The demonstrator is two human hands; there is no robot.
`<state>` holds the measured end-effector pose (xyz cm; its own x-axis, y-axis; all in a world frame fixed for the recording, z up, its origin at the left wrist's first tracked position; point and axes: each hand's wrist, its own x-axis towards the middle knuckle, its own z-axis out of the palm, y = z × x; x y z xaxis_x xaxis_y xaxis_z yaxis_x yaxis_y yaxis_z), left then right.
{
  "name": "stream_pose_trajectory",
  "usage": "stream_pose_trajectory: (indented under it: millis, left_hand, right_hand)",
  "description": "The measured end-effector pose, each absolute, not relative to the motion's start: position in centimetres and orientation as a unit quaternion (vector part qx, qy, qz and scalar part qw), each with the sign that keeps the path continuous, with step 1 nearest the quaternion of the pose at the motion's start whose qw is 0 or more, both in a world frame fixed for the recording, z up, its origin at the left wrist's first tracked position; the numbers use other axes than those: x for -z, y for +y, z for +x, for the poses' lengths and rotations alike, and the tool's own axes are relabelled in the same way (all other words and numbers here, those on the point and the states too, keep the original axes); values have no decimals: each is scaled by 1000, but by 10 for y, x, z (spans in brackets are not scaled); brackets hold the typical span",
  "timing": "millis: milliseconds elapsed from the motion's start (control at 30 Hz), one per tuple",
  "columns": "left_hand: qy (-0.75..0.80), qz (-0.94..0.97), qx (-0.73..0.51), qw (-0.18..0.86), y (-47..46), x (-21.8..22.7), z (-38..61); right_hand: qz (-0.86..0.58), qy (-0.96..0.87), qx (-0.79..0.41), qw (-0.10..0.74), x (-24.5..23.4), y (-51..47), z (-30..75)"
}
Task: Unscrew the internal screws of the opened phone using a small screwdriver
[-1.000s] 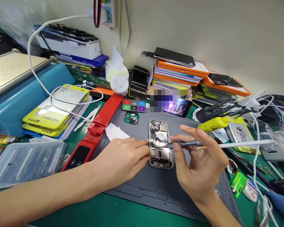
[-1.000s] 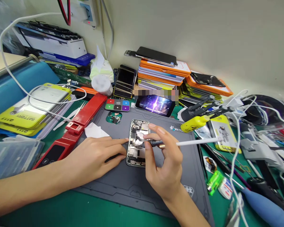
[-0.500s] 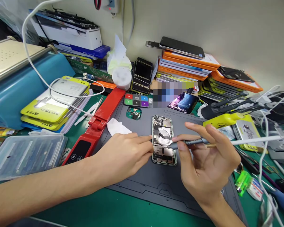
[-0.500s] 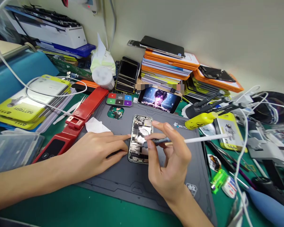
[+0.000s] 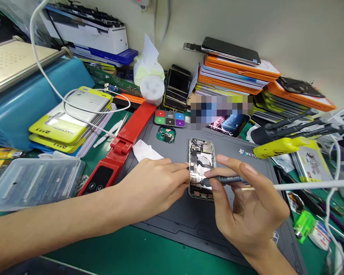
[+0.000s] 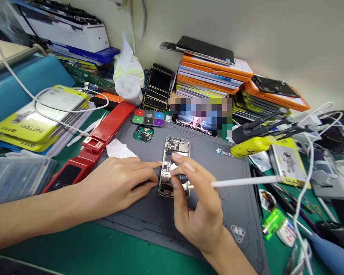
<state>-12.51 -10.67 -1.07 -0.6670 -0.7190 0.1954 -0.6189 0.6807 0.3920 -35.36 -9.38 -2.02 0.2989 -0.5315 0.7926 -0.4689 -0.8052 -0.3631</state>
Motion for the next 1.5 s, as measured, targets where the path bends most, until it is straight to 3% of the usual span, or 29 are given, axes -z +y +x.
stream_pose_trajectory:
  millis: [333, 500, 733, 1067, 1267, 1500]
  left_hand:
    - [-899, 373, 144, 179, -106, 10, -125]
    - [-901, 367, 142, 184, -106, 10, -125]
    - [-897, 370, 150, 189, -107, 11, -125]
    - [-899, 365, 145, 193, -107, 11, -126]
    - [-899, 368, 142, 191, -106, 12, -125]
    - [-897, 368, 155, 187, -107, 13, -127]
  right_hand:
    - [-809, 315, 495, 41, 21, -94, -354]
    - [-840, 288, 459, 7, 16, -97, -351]
    - [-871, 275, 400, 77, 6, -89, -358]
    - [-887, 283, 365, 2, -6, -97, -355]
    - [-887, 270, 369, 64, -4, -94, -357]
    - [-887, 284, 363, 6, -7, -94, -354]
